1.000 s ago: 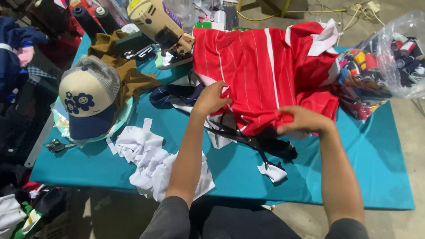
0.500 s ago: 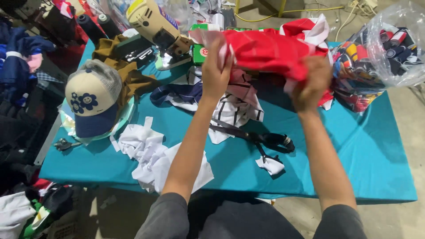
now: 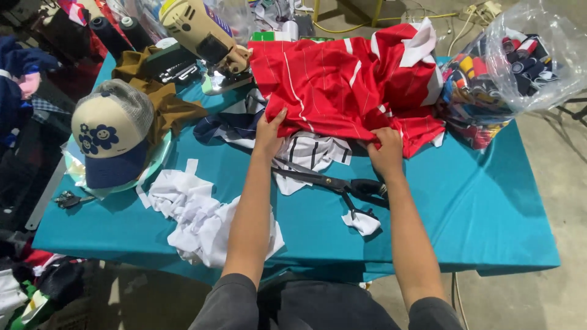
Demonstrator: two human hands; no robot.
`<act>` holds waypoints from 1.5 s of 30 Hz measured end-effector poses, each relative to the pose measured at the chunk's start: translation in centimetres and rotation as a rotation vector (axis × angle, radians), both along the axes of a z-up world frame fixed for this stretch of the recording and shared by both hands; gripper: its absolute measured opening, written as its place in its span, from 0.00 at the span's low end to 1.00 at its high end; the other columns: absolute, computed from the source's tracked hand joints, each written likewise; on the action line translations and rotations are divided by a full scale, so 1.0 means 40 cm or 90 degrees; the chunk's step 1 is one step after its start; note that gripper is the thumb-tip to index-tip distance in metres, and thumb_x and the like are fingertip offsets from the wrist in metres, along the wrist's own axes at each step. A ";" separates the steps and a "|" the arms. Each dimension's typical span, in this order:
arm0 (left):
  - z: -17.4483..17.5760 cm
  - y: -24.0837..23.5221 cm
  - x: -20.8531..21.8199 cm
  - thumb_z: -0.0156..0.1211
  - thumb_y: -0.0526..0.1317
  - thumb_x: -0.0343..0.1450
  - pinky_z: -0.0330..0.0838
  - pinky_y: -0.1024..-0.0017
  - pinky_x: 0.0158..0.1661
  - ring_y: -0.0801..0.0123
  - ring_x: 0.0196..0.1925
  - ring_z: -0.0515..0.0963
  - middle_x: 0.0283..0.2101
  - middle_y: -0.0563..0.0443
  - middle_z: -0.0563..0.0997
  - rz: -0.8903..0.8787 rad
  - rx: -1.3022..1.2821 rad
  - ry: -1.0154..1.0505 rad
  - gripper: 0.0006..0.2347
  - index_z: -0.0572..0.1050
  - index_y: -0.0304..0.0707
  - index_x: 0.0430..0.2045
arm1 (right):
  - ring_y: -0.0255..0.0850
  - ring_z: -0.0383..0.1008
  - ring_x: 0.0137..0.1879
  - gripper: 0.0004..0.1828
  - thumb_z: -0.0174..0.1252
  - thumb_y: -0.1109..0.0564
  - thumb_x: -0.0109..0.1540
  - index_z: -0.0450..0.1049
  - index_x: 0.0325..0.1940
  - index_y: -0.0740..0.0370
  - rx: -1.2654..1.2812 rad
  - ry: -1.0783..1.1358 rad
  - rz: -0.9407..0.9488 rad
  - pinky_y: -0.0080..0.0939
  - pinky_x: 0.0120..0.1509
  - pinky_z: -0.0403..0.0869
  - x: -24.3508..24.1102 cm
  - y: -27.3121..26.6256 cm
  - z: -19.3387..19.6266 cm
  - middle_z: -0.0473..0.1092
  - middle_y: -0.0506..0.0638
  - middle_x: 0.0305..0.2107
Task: Cutting pieces of red and white fabric using large industrial scissors on a workbench in a factory setting.
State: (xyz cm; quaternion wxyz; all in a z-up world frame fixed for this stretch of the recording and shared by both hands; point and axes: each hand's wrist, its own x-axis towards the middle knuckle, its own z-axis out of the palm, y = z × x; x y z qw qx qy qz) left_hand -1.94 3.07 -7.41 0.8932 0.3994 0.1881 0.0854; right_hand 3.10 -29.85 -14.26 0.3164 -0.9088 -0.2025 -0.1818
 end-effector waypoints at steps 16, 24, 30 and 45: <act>0.106 0.020 -0.031 0.60 0.38 0.75 0.83 0.58 0.41 0.57 0.37 0.88 0.34 0.42 0.85 -0.147 -0.115 -0.122 0.05 0.80 0.38 0.39 | 0.55 0.74 0.33 0.04 0.62 0.51 0.60 0.78 0.38 0.47 0.050 -0.016 -0.101 0.46 0.50 0.71 0.035 0.011 -0.012 0.70 0.49 0.18; 0.064 0.033 -0.035 0.65 0.49 0.72 0.84 0.57 0.29 0.60 0.30 0.87 0.30 0.46 0.85 -0.222 -0.065 -0.056 0.10 0.80 0.43 0.36 | 0.66 0.74 0.53 0.25 0.68 0.52 0.59 0.77 0.58 0.62 -0.044 0.016 0.085 0.58 0.63 0.68 -0.031 -0.006 0.128 0.76 0.67 0.42; 0.081 0.028 -0.030 0.71 0.42 0.69 0.84 0.67 0.33 0.66 0.30 0.87 0.30 0.49 0.85 -0.191 0.135 -0.101 0.07 0.82 0.41 0.34 | 0.66 0.71 0.57 0.25 0.65 0.52 0.60 0.75 0.58 0.67 -0.183 0.115 0.136 0.60 0.66 0.67 -0.226 -0.028 0.339 0.74 0.69 0.45; 0.195 0.011 -0.010 0.69 0.46 0.72 0.80 0.64 0.50 0.59 0.46 0.87 0.47 0.41 0.84 -0.139 0.109 -0.121 0.21 0.74 0.34 0.55 | 0.50 0.76 0.51 0.34 0.58 0.37 0.62 0.70 0.61 0.65 -0.640 0.256 0.223 0.44 0.53 0.74 -0.354 0.019 0.274 0.73 0.58 0.45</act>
